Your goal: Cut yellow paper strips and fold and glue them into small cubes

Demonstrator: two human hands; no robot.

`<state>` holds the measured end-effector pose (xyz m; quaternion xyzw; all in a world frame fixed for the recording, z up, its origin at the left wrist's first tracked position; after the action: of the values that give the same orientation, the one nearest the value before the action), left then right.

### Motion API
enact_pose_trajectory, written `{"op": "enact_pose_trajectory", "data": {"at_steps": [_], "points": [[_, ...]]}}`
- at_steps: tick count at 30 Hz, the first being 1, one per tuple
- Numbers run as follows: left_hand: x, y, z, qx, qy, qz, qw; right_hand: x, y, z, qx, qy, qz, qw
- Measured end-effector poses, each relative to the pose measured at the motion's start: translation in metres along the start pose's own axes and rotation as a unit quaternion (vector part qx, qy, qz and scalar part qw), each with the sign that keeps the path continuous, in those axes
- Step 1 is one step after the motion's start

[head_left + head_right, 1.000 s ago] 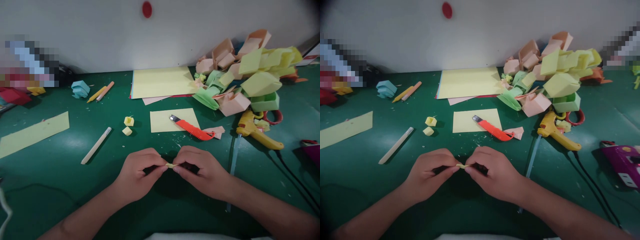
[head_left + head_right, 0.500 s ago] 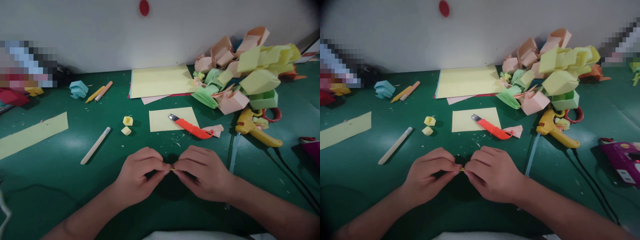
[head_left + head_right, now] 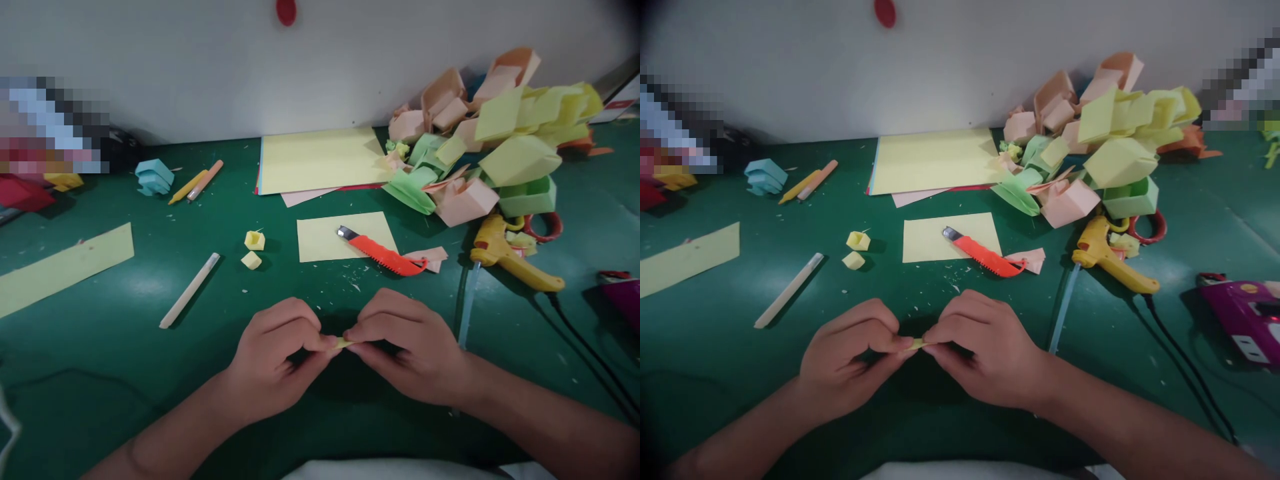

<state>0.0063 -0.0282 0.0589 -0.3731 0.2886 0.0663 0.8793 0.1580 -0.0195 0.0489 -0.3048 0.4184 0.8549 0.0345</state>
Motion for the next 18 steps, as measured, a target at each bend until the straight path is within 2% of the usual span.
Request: {"op": "enact_pose_trajectory", "data": {"at_steps": [7, 10, 12, 15, 18], "points": [[0.001, 0.004, -0.003, -0.035, -0.020, 0.003, 0.999, 0.002, 0.003, -0.001, 0.007, -0.014, -0.004, 1.000], [0.005, 0.005, -0.002, -0.030, 0.008, -0.029, 0.999, 0.002, -0.001, 0.000, 0.010, 0.006, -0.003, 1.000], [0.011, 0.007, -0.001, -0.029, 0.057, -0.059, 0.996, 0.002, -0.002, 0.001, -0.014, 0.043, 0.000, 0.999], [0.022, 0.009, -0.002, -0.034, 0.139, -0.108, 0.984, 0.005, 0.000, -0.001, -0.078, 0.149, 0.024, 0.985], [0.029, 0.009, -0.005, -0.049, 0.195, -0.147, 0.969, 0.008, 0.001, -0.004, -0.090, 0.232, 0.045, 0.968]]}}
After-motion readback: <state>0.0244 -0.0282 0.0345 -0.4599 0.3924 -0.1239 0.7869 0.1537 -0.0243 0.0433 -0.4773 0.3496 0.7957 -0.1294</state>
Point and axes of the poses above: each hand's wrist, its own z-axis towards the middle knuckle, its own x-axis out of the palm, y = z × x, the point moved 7 cm from there along z, towards the middle knuckle, and after that the axes turned 6 degrees about x, right-handed, at the moved point
